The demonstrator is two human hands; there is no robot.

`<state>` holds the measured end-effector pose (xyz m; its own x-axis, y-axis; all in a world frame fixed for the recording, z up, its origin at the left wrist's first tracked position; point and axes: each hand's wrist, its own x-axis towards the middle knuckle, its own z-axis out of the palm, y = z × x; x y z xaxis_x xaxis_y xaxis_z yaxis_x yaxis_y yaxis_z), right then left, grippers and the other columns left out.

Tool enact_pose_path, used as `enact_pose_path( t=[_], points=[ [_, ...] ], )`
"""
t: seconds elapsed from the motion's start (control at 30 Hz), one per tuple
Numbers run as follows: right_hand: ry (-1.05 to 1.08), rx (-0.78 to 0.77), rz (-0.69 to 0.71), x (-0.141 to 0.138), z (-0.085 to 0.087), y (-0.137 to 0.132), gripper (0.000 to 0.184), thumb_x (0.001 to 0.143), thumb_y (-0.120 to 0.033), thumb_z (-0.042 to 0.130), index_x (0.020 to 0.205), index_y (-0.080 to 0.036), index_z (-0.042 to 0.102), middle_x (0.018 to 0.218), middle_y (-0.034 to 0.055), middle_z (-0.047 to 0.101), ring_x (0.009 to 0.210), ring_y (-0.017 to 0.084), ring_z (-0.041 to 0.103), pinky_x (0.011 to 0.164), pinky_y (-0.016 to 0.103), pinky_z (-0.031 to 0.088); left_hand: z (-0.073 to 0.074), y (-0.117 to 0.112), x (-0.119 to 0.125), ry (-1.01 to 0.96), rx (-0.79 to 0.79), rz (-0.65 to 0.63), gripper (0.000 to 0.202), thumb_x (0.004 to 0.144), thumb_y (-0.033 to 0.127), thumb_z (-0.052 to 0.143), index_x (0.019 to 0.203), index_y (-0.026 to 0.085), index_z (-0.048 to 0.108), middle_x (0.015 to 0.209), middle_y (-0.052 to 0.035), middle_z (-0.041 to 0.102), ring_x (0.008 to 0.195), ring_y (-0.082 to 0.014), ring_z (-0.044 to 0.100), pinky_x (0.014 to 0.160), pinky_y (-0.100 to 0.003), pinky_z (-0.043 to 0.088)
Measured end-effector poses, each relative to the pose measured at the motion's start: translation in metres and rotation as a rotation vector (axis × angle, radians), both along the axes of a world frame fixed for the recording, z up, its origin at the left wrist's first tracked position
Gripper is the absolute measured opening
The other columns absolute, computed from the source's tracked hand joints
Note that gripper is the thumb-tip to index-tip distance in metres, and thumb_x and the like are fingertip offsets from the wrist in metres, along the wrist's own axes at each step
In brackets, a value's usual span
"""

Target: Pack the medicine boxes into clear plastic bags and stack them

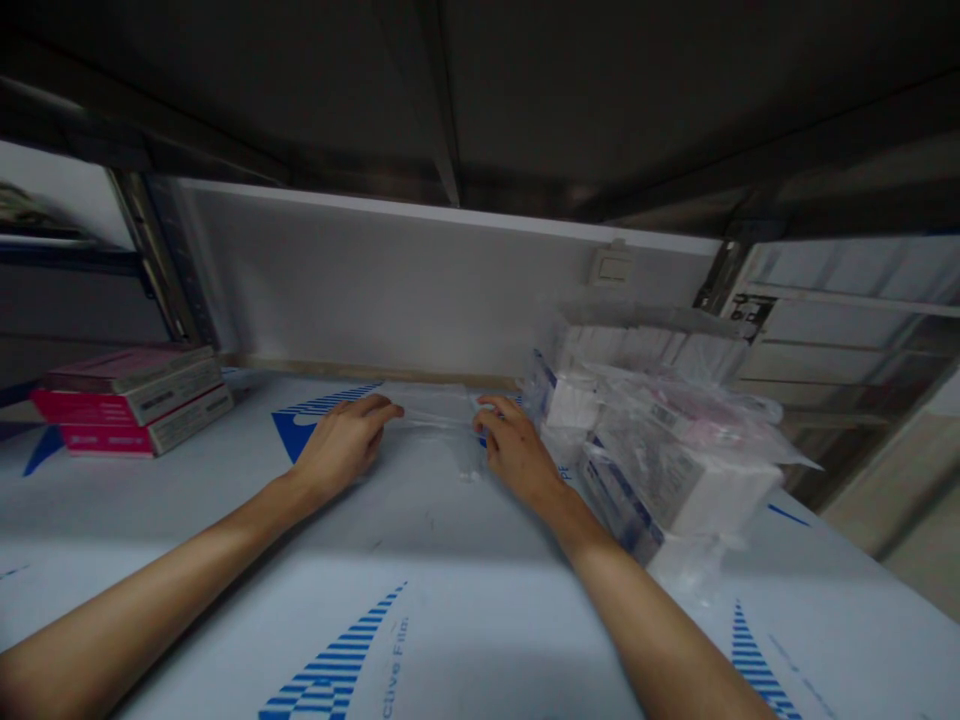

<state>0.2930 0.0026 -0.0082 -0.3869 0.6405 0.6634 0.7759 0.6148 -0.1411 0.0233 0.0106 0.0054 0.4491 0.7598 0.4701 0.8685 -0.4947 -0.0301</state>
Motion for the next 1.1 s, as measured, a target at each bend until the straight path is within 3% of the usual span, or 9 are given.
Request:
enact_pose_path(
  t=[0.17, 0.3, 0.4, 0.5, 0.57, 0.73, 0.83, 1.0, 1.1],
  points=[
    [-0.247, -0.045, -0.116, -0.003, 0.008, -0.01, 0.054, 0.075, 0.007, 0.046, 0.114, -0.017, 0.074, 0.135, 0.012, 0.066, 0.115, 0.027, 0.059, 0.102, 0.044, 0.046, -0.004, -0.002, 0.002, 0.032, 0.008, 0.016, 0.059, 0.079, -0.006, 0.046, 0.127, 0.019, 0.068, 0.118, -0.0142, 0.059, 0.106, -0.0267, 0.061, 0.097, -0.04, 0.05],
    [-0.287, -0.093, -0.197, -0.009, 0.012, -0.014, 0.034, 0.084, -0.005, 0.051, 0.103, -0.015, 0.078, 0.102, 0.0118, 0.078, 0.101, 0.028, 0.064, 0.094, 0.042, 0.049, -0.003, -0.006, 0.007, 0.003, 0.009, 0.011, 0.03, 0.093, 0.018, 0.049, 0.105, 0.013, 0.076, 0.101, -0.0133, 0.058, 0.097, -0.0258, 0.06, 0.09, -0.038, 0.052],
    [-0.26, -0.095, -0.184, -0.011, 0.01, -0.014, 0.029, 0.087, -0.009, 0.054, 0.101, -0.014, 0.079, 0.095, 0.0129, 0.077, 0.096, 0.026, 0.067, 0.09, 0.039, 0.051, -0.002, -0.007, 0.008, 0.032, -0.039, 0.042, 0.044, 0.102, 0.034, 0.039, 0.092, 0.013, 0.077, 0.094, -0.0122, 0.059, 0.09, -0.0248, 0.062, 0.085, -0.037, 0.054],
    [-0.325, -0.126, -0.124, -0.012, 0.01, -0.016, 0.043, 0.081, 0.003, 0.051, 0.109, -0.017, 0.077, 0.113, 0.0136, 0.072, 0.095, 0.023, 0.07, 0.086, 0.034, 0.054, -0.002, -0.006, 0.007, 0.069, -0.049, 0.078, 0.039, 0.099, 0.017, 0.038, 0.123, 0.017, 0.069, 0.099, -0.0109, 0.062, 0.09, -0.0228, 0.064, 0.085, -0.035, 0.053],
    [-0.404, -0.162, -0.115, -0.013, 0.011, -0.019, 0.054, 0.076, 0.006, 0.051, 0.117, -0.02, 0.075, 0.132, 0.0149, 0.063, 0.095, 0.022, 0.071, 0.085, 0.035, 0.055, -0.003, -0.005, 0.006, 0.085, -0.001, 0.103, 0.058, 0.092, 0.004, 0.04, 0.147, 0.023, 0.049, 0.112, -0.0119, 0.061, 0.099, -0.0241, 0.062, 0.09, -0.037, 0.052],
    [-0.479, -0.183, -0.133, -0.017, 0.011, -0.024, 0.073, 0.074, 0.006, 0.05, 0.137, -0.029, 0.062, 0.156, 0.0121, 0.045, 0.112, 0.03, 0.068, 0.094, 0.046, 0.053, -0.007, -0.006, 0.006, 0.064, 0.021, 0.14, 0.087, 0.083, -0.004, 0.044, 0.157, 0.037, 0.027, 0.146, -0.015, 0.045, 0.123, -0.0322, 0.053, 0.093, -0.045, 0.052],
    [-0.46, -0.201, -0.131, -0.019, 0.007, -0.022, 0.055, 0.078, 0.002, 0.05, 0.124, -0.02, 0.071, 0.143, 0.0136, 0.06, 0.123, 0.032, 0.062, 0.104, 0.048, 0.047, -0.006, -0.007, 0.007, 0.055, -0.041, 0.038, 0.072, 0.083, -0.007, 0.038, 0.146, 0.026, 0.049, 0.138, -0.0137, 0.051, 0.119, -0.0269, 0.055, 0.093, -0.038, 0.052],
    [-0.303, -0.247, -0.268, -0.02, 0.004, -0.017, 0.029, 0.096, -0.025, 0.052, 0.099, -0.011, 0.077, 0.1, 0.0157, 0.076, 0.097, 0.028, 0.071, 0.09, 0.038, 0.053, -0.001, -0.011, 0.013, 0.096, -0.023, -0.031, 0.031, 0.094, 0.007, 0.044, 0.1, 0.011, 0.074, 0.104, -0.0144, 0.059, 0.105, -0.0286, 0.057, 0.093, -0.039, 0.05],
    [-0.284, -0.228, -0.239, -0.018, 0.004, -0.016, 0.028, 0.091, -0.009, 0.051, 0.102, -0.013, 0.077, 0.11, 0.0149, 0.072, 0.095, 0.024, 0.071, 0.088, 0.035, 0.055, 0.0, -0.014, 0.015, 0.111, -0.019, -0.035, 0.035, 0.095, 0.005, 0.041, 0.106, 0.012, 0.073, 0.101, -0.0143, 0.06, 0.103, -0.0288, 0.057, 0.09, -0.041, 0.05]
  ],
)
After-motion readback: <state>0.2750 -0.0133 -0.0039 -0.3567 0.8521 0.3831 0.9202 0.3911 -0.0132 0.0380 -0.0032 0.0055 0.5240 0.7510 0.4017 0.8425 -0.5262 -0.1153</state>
